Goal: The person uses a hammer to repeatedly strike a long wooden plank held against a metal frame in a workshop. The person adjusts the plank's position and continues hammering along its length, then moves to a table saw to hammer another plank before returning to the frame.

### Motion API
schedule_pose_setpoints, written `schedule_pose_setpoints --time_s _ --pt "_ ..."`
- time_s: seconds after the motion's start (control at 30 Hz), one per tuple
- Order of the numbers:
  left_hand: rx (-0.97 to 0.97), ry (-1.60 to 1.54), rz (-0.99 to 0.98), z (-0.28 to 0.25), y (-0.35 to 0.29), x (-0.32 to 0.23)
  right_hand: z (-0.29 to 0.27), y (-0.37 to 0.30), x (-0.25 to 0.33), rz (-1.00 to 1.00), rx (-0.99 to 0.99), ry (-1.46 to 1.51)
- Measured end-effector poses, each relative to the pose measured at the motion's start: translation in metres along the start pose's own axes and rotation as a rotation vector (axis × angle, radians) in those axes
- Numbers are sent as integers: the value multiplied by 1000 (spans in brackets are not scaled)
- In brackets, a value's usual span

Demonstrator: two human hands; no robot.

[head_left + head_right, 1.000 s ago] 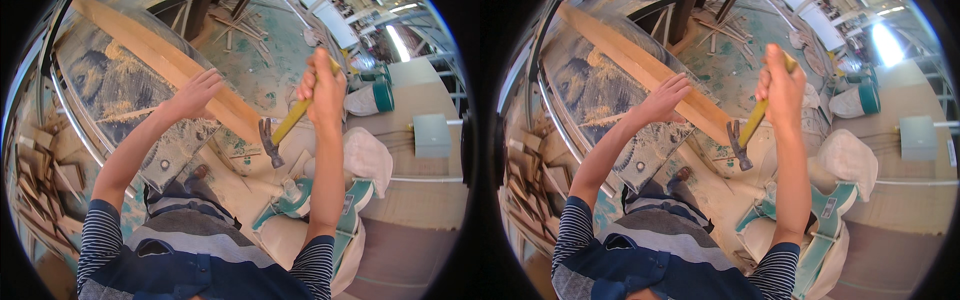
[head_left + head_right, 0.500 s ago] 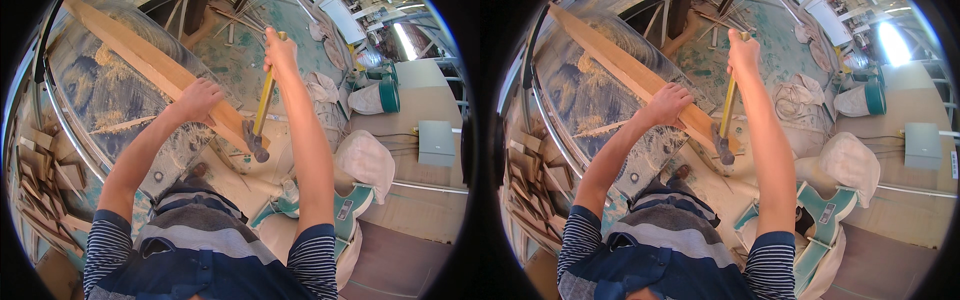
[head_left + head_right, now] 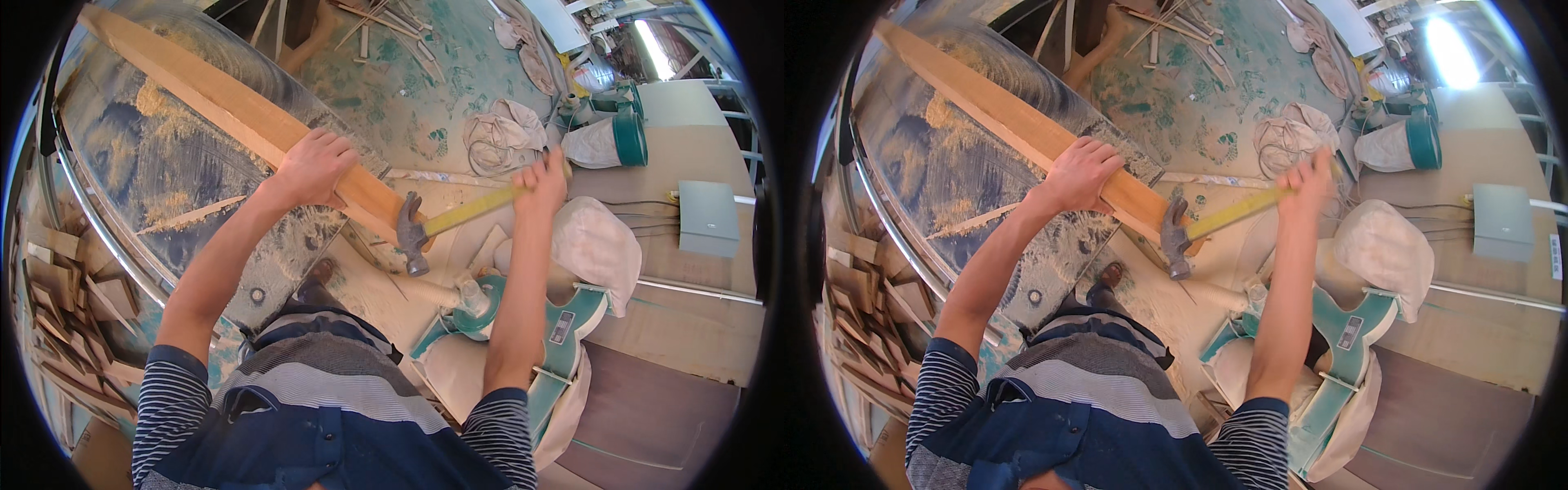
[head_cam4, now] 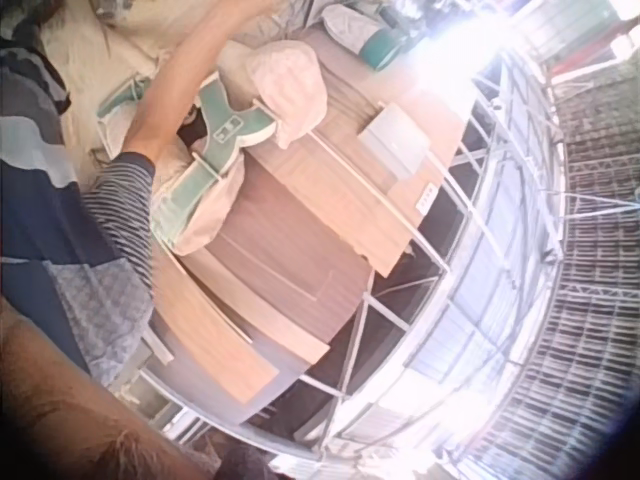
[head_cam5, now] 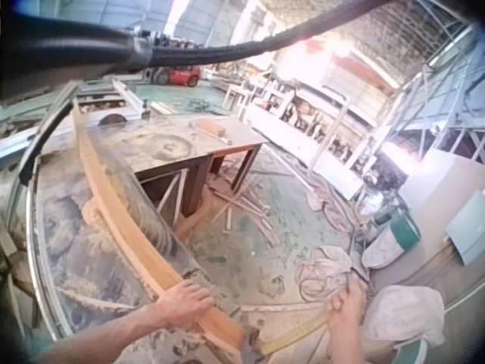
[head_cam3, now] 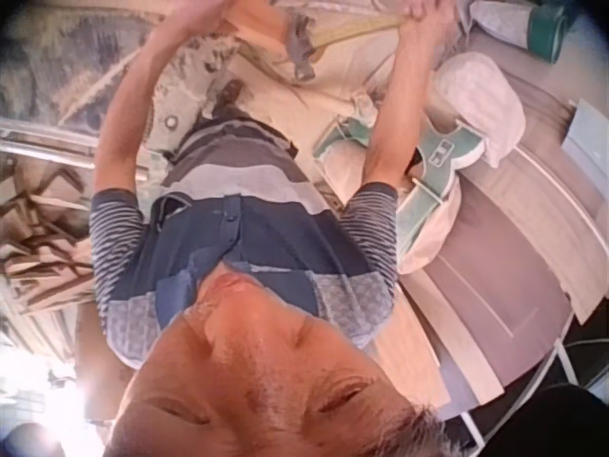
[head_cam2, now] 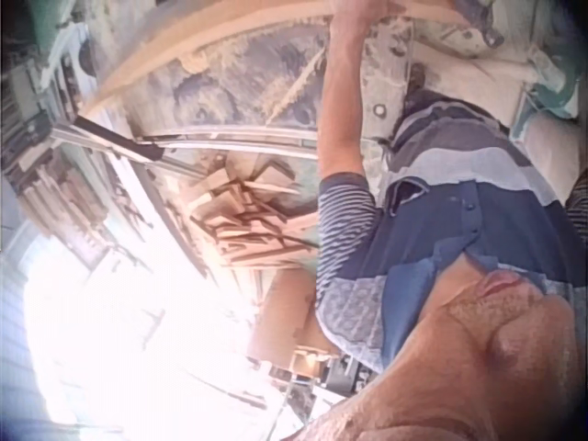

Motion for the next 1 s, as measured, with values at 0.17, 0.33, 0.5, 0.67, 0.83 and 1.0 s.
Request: schedule_pose_setpoints --time_s 0.17,0.33,0.5,0.67,0.83,1.0 --pt "-13 3 3 -3 0 -4 -128 -71 -17 -134 -233 266" --pt "5 55 10 -2 4 -6 -81 -90 38 -222 60 234" --pt "-22 62 21 -5 1 -9 51 -85 50 -122 434 -50" --pt "-46 39 18 -6 -4 -8 150 -85 19 49 656 -251" --pt "-17 58 -5 -2 -3 -5 226 -84 -12 110 816 -364" --pt "-25 87 1 -3 -2 -6 265 -103 -25 112 1031 -423"
Point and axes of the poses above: each hand's wrist, its own y-axis towards the middle knuckle, its own z-axis out of the palm, x = y × z, the point moved 10 cm from there along y, towards the middle knuckle, and after that the axes turned 11 degrees about x, right-handed, at the moved point
